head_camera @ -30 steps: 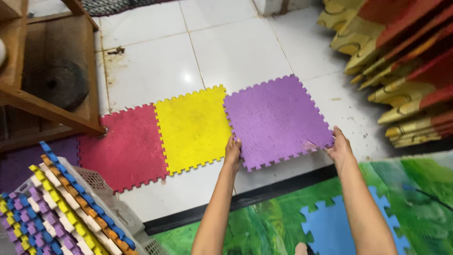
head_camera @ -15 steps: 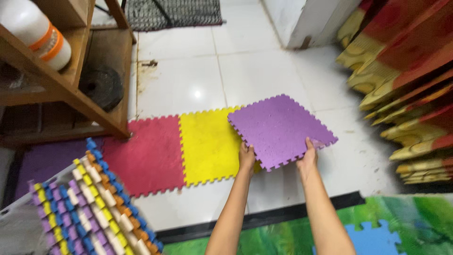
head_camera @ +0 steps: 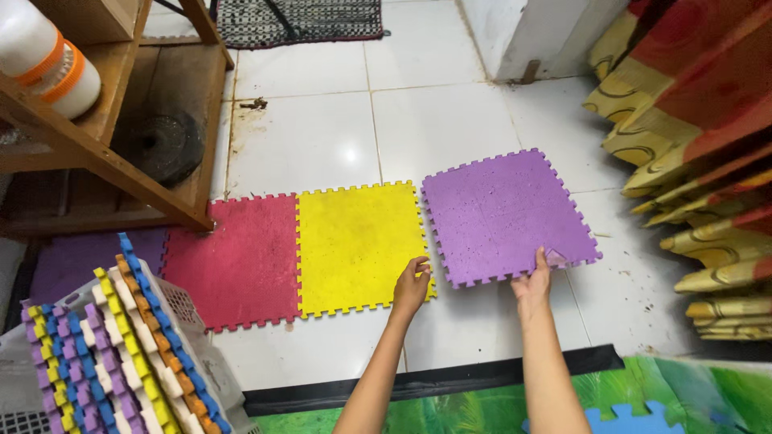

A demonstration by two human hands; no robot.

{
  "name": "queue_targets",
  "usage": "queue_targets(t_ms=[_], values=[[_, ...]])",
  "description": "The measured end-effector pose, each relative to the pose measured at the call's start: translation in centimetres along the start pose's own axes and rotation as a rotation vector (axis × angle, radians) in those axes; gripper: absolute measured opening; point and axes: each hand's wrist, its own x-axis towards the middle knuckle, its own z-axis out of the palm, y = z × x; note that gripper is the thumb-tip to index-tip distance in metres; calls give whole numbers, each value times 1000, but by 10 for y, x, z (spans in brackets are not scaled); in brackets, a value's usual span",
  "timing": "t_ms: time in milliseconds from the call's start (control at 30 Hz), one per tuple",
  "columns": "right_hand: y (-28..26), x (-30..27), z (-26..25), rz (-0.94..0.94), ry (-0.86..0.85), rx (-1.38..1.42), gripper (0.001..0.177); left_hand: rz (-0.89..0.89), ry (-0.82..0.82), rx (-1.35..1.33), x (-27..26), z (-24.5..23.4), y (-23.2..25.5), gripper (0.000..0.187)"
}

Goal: The person picks up foam floor tiles from a basket and connects them together on the floor to form a line.

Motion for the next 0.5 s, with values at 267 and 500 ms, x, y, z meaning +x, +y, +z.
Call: queue_targets(t_ms=[267, 500], values=[[36, 9, -24, 72, 23, 68, 48, -95, -9, 133, 2, 11, -18, 38], [45, 17, -33, 154, 104, 84, 46, -54, 35, 250, 15, 13, -13, 37]])
